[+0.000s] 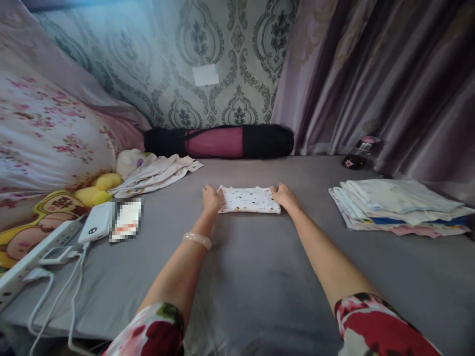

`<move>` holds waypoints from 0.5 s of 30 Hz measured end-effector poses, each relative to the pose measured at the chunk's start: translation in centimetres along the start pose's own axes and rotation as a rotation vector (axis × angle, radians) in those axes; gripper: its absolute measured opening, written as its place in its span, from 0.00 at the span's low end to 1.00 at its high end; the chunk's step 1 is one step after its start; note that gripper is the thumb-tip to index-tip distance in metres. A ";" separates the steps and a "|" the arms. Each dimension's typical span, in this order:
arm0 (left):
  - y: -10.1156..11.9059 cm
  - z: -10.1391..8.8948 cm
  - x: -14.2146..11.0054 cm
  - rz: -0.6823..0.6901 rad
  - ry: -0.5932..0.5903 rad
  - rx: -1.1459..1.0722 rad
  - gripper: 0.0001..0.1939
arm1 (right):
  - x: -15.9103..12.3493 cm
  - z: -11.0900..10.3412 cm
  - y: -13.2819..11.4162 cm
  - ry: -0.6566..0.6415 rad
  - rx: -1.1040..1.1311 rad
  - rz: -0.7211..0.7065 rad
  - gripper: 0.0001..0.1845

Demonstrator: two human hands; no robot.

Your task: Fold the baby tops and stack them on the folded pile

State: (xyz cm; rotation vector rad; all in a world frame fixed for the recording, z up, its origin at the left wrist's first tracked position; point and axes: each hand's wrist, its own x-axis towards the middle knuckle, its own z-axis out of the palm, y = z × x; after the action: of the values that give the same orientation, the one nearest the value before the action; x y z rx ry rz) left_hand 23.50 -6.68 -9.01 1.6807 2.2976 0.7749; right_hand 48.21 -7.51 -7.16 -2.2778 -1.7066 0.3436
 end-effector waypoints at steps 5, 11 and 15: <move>2.5 -0.4 -2.1 0.227 0.036 0.106 0.14 | -2.4 -0.5 -3.3 0.196 -0.040 -0.193 0.21; 4.1 1.4 -4.3 0.487 -0.142 0.181 0.16 | -4.3 3.5 -5.6 0.076 -0.060 -0.607 0.22; 3.0 2.1 -4.7 0.510 -0.181 0.275 0.23 | -4.3 5.4 -4.9 0.009 -0.079 -0.565 0.25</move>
State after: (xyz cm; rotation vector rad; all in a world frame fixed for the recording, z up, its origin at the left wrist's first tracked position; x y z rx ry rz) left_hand 28.50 -9.73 -9.91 2.3986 1.9388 0.3668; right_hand 40.79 -9.92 -10.33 -1.7279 -2.2845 0.1423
